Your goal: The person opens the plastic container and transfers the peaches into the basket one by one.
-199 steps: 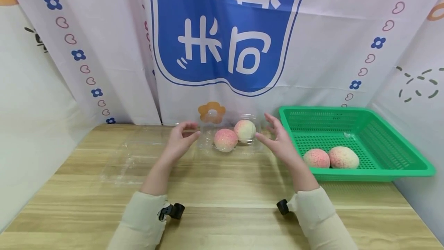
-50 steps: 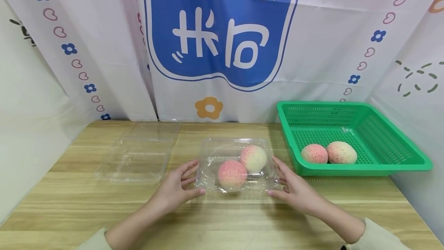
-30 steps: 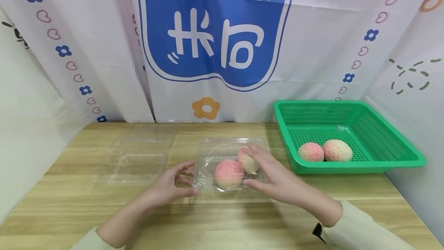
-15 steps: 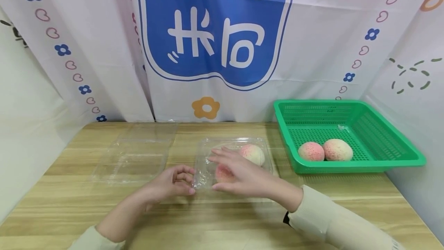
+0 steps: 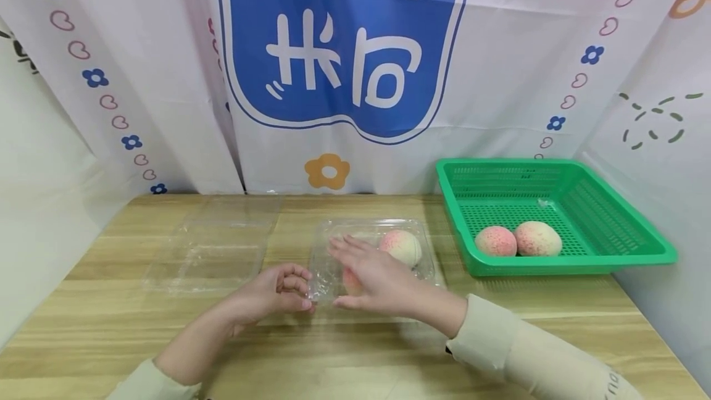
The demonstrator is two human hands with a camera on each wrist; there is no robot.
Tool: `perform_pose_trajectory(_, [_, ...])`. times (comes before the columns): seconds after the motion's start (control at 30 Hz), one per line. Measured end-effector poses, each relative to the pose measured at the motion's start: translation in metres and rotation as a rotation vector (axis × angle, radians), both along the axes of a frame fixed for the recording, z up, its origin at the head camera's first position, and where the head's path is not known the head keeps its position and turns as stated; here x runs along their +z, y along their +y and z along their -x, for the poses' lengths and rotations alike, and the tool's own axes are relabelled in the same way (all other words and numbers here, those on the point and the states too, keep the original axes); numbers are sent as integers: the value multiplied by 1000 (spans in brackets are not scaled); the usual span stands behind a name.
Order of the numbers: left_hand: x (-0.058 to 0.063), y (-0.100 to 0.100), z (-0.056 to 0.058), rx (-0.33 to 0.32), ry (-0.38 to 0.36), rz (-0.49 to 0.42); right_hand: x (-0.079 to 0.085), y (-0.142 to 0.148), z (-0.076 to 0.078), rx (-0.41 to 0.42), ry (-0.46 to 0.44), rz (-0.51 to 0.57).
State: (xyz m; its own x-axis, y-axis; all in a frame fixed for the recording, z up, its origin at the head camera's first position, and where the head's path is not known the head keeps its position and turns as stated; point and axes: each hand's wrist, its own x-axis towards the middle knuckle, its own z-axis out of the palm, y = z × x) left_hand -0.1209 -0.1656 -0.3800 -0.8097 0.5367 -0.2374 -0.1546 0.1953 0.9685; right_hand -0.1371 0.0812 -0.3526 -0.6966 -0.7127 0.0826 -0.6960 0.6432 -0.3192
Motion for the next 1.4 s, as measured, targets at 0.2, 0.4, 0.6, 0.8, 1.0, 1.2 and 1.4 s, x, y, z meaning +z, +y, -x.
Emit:
perform_pose_trajectory(0.2, [0,0,1,-8,-8,-24,-4,-7,-2,28,233,-123])
perform_pose_trajectory(0.4, [1,-1,1,-6,-44,-21,-14,-18,-6,47,619,-217])
perform_pose_trajectory(0.6, [1,-3,2,-4,-60,-14,-24,-18,-5,90,827,-202])
perform_pose_trajectory(0.8, [3,-2,4,-30,-70,-26,-30,-16,0,177,972,-209])
perform_pose_trajectory(1.0, [5,0,6,-48,-64,-20,-31,-16,2,205,1026,-203])
perform_pose_trajectory(1.2, [7,2,4,-38,-76,-14,-31,-14,3,194,1004,-164])
perform_pose_trajectory(1.4, [9,4,4,-41,-97,-1,-22,-8,-1,170,821,-103])
